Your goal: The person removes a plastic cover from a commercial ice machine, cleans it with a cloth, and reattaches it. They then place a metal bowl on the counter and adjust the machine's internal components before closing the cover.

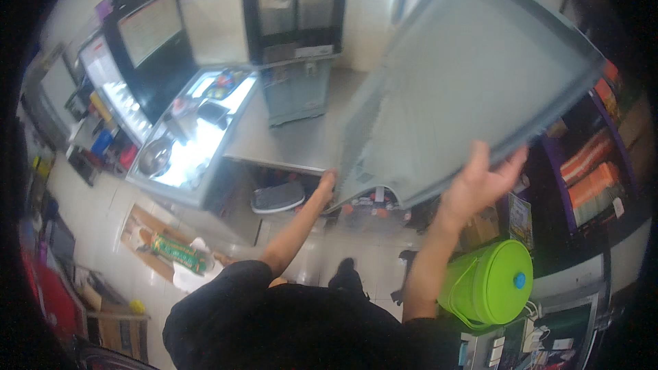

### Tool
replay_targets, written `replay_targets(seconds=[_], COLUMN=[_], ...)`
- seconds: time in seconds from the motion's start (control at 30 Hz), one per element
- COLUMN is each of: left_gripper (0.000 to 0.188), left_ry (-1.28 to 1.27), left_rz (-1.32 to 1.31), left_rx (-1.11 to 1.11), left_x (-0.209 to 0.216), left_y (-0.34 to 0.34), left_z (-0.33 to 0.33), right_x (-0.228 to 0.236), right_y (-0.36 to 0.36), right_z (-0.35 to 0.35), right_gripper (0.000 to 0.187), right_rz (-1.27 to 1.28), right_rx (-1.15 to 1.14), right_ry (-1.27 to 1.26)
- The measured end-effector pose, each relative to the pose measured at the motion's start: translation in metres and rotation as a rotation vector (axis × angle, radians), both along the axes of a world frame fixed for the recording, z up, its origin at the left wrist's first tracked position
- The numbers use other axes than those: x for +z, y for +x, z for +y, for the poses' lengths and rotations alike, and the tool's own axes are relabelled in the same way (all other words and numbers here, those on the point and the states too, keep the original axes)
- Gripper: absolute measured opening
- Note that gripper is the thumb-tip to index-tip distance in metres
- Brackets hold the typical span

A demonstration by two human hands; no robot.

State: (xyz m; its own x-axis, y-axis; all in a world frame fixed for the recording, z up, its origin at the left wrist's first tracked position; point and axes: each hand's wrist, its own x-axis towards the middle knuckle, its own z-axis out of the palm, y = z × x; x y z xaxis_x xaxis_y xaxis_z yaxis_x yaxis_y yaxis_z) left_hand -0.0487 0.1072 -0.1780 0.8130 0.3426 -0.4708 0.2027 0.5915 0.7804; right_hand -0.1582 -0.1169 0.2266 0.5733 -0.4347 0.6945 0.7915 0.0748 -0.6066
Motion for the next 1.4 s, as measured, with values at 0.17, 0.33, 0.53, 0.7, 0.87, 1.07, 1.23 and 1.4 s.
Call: replay_targets(seconds=[0.17, 0.33, 0.53, 0.7, 0.87, 1.07, 1.23, 1.4], left_gripper=[0.038, 0.043, 0.043, 0.042, 0.040, 0.042, 0.047, 0.061], left_ry=[0.059, 0.116, 0.085, 0.027, 0.336, 0.747, 1.011, 1.057], left_rz=[-0.046, 0.028, 0.138, 0.038, 0.132, 0.163, 0.150, 0.096], left_rx=[0.080, 0.114, 0.249, 0.374, 0.361, 0.715, 1.068, 1.079], left_x=[-0.015, -0.003, 0.004, -0.010, -0.014, -0.003, 0.051, 0.110], left_y=[0.081, 0.136, 0.192, 0.229, 0.216, 0.141, 0.084, 0.066], left_z=[0.032, 0.058, 0.090, 0.099, 0.101, 0.111, 0.170, 0.222], right_x=[-0.001, 0.001, 0.003, -0.001, -0.012, -0.024, -0.025, -0.022], right_y=[0.086, 0.157, 0.240, 0.296, 0.325, 0.342, 0.351, 0.360], right_z=[0.038, 0.076, 0.118, 0.142, 0.158, 0.165, 0.190, 0.219], right_gripper=[0.059, 0.064, 0.066, 0.067, 0.066, 0.065, 0.067, 0.064], right_rz=[-0.042, -0.093, -0.109, -0.141, -0.088, -0.082, -0.159, -0.183], right_rx=[0.087, 0.158, 0.325, 0.321, 0.336, 0.314, 0.276, 0.244], right_ry=[0.001, -0.089, -0.098, -0.121, -0.108, -0.140, -0.132, -0.164])
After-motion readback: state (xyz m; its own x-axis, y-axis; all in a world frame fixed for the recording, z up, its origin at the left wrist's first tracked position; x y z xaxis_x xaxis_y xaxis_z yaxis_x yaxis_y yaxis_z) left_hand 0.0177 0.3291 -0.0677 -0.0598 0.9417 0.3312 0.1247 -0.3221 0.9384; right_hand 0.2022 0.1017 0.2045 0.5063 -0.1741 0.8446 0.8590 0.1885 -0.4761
